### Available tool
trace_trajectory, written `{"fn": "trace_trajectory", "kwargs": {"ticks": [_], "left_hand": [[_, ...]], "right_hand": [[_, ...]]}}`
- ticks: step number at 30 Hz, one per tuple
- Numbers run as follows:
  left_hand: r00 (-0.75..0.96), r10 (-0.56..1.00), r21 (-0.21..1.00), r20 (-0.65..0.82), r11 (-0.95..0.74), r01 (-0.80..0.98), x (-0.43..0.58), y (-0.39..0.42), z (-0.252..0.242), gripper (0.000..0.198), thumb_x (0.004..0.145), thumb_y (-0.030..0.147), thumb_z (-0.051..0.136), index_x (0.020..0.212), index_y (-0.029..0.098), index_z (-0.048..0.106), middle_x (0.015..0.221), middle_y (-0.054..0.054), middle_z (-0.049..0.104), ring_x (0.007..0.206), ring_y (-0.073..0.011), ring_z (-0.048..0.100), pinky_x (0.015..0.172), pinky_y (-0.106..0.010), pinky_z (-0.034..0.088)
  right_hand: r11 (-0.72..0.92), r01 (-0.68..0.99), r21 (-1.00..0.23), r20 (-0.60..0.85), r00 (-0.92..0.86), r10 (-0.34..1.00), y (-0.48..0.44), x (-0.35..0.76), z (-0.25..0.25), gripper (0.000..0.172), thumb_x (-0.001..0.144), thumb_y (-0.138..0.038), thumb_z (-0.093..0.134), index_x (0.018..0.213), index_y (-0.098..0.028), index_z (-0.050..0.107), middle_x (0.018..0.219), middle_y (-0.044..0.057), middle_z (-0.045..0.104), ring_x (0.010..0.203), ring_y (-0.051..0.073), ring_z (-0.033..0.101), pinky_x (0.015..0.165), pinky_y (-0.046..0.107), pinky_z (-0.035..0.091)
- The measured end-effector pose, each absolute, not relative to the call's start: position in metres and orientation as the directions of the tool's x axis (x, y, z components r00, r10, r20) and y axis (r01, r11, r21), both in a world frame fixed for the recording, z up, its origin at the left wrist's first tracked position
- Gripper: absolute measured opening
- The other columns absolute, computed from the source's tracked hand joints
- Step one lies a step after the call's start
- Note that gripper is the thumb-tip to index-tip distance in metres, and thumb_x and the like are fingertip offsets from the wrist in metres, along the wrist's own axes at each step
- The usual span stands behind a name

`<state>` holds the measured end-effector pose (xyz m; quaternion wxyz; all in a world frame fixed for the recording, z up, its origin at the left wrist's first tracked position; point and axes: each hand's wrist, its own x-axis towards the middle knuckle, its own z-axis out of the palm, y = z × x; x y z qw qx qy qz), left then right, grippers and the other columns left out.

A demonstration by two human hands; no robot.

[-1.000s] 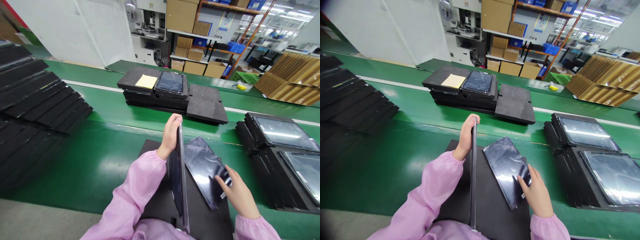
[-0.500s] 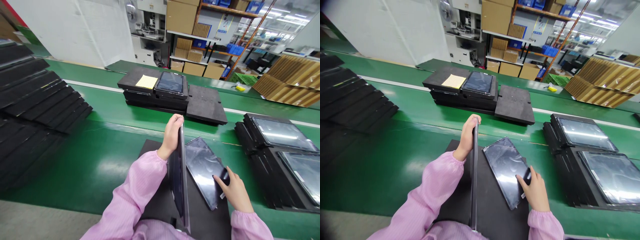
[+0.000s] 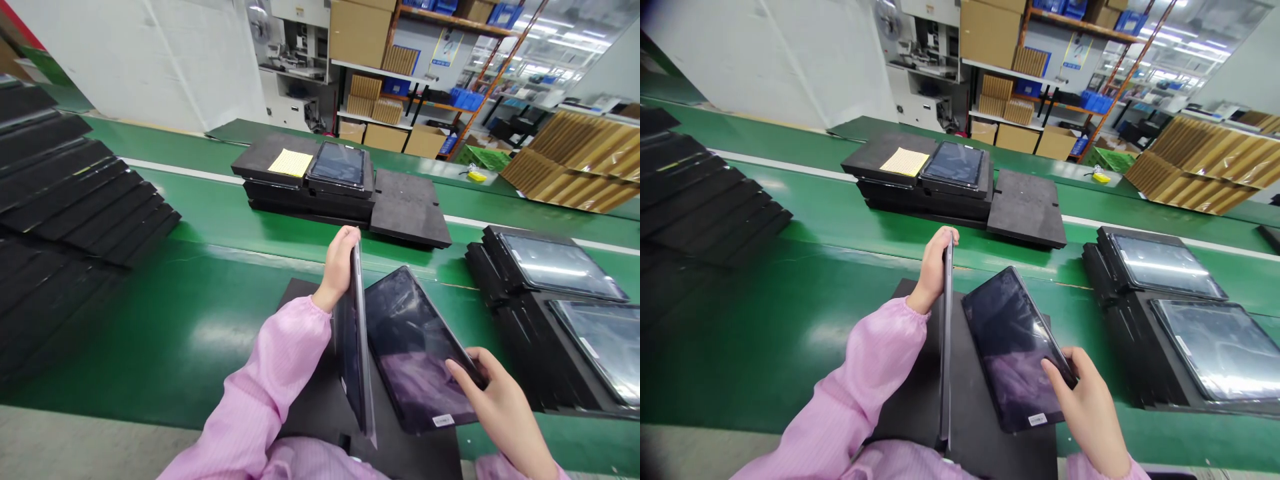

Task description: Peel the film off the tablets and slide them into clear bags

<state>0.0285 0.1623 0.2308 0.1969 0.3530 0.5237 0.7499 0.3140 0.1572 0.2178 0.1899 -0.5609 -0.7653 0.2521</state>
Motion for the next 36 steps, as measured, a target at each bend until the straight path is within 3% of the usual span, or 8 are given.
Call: {"fn": "trace_trajectory", "kwargs": {"ticks": [6, 10, 13, 15, 23, 29, 33, 36], "left_hand": [[-0.627, 0.689, 0.909, 0.363, -0.411, 0.075, 0.040, 0.170, 0.239, 0.021, 0.082, 0.035, 0.044, 0.065, 0.024, 0.045, 0.067, 0.000, 0.043, 0.067, -0.0168, 0.043, 0.063, -0.028, 0.041], [-0.625, 0.701, 0.920, 0.343, -0.386, 0.071, 0.046, 0.184, 0.236, 0.017, 0.082, 0.032, 0.045, 0.067, 0.024, 0.048, 0.078, -0.003, 0.055, 0.084, -0.0196, 0.056, 0.082, -0.029, 0.045], [-0.654, 0.683, 0.931, 0.326, -0.353, 0.096, 0.043, 0.190, 0.231, 0.017, 0.084, 0.027, 0.044, 0.068, 0.024, 0.048, 0.098, -0.006, 0.065, 0.109, -0.0221, 0.057, 0.098, -0.031, 0.042], [-0.650, 0.689, 0.934, 0.321, -0.345, 0.095, 0.041, 0.190, 0.229, 0.018, 0.086, 0.027, 0.043, 0.069, 0.024, 0.046, 0.102, -0.005, 0.068, 0.112, -0.0220, 0.057, 0.098, -0.031, 0.042], [-0.687, 0.680, 0.956, 0.258, -0.284, 0.078, 0.040, 0.189, 0.228, 0.015, 0.087, 0.030, 0.047, 0.074, 0.023, 0.051, 0.094, -0.003, 0.069, 0.091, -0.0190, 0.061, 0.085, -0.029, 0.044], [-0.710, 0.663, 0.921, 0.239, -0.386, -0.051, 0.036, 0.189, 0.230, 0.009, 0.080, 0.030, 0.049, 0.084, 0.025, 0.043, 0.074, 0.002, 0.061, 0.069, -0.0154, 0.053, 0.069, -0.028, 0.043], [-0.677, 0.702, 0.886, 0.223, -0.436, -0.160, 0.034, 0.188, 0.235, 0.016, 0.076, 0.033, 0.049, 0.087, 0.025, 0.040, 0.069, 0.003, 0.057, 0.061, -0.0145, 0.048, 0.063, -0.028, 0.039], [-0.684, 0.673, 0.857, 0.281, -0.496, -0.137, 0.031, 0.182, 0.241, 0.018, 0.075, 0.036, 0.049, 0.087, 0.025, 0.040, 0.071, 0.002, 0.056, 0.061, -0.0141, 0.046, 0.062, -0.029, 0.038]], "right_hand": [[0.501, 0.714, -0.488, 0.381, -0.342, 0.859, 0.144, 0.285, 0.228, 0.030, 0.088, -0.052, 0.050, 0.083, -0.024, 0.058, 0.077, 0.004, 0.066, 0.067, 0.023, 0.069, 0.058, 0.031, 0.054], [0.599, 0.696, -0.396, 0.481, -0.399, 0.781, 0.132, 0.244, 0.229, 0.022, 0.097, -0.037, 0.040, 0.089, -0.023, 0.054, 0.082, 0.005, 0.064, 0.065, 0.021, 0.069, 0.051, 0.028, 0.051], [0.607, 0.681, -0.411, 0.477, -0.407, 0.779, 0.118, 0.222, 0.227, 0.021, 0.100, -0.030, 0.034, 0.090, -0.023, 0.052, 0.082, 0.004, 0.061, 0.058, 0.018, 0.065, 0.044, 0.027, 0.045], [0.597, 0.660, -0.456, 0.451, -0.407, 0.794, 0.110, 0.216, 0.226, 0.020, 0.100, -0.027, 0.034, 0.091, -0.023, 0.052, 0.084, 0.004, 0.060, 0.057, 0.017, 0.063, 0.044, 0.027, 0.044], [0.506, 0.546, -0.667, 0.365, -0.353, 0.862, 0.110, 0.218, 0.227, 0.018, 0.099, -0.031, 0.040, 0.096, -0.024, 0.056, 0.089, 0.005, 0.064, 0.075, 0.021, 0.068, 0.055, 0.029, 0.051], [0.505, 0.419, -0.754, 0.363, -0.374, 0.853, 0.091, 0.210, 0.218, 0.017, 0.099, -0.027, 0.040, 0.103, -0.024, 0.056, 0.091, 0.006, 0.062, 0.076, 0.022, 0.068, 0.062, 0.033, 0.056], [0.505, 0.279, -0.817, 0.324, -0.502, 0.802, 0.076, 0.214, 0.204, 0.032, 0.096, -0.026, 0.045, 0.128, -0.032, 0.050, 0.116, 0.008, 0.063, 0.100, 0.027, 0.069, 0.080, 0.040, 0.062], [0.498, 0.235, -0.835, 0.326, -0.517, 0.791, 0.079, 0.215, 0.205, 0.033, 0.095, -0.024, 0.047, 0.127, -0.032, 0.051, 0.123, 0.009, 0.061, 0.111, 0.027, 0.066, 0.087, 0.041, 0.061]]}}
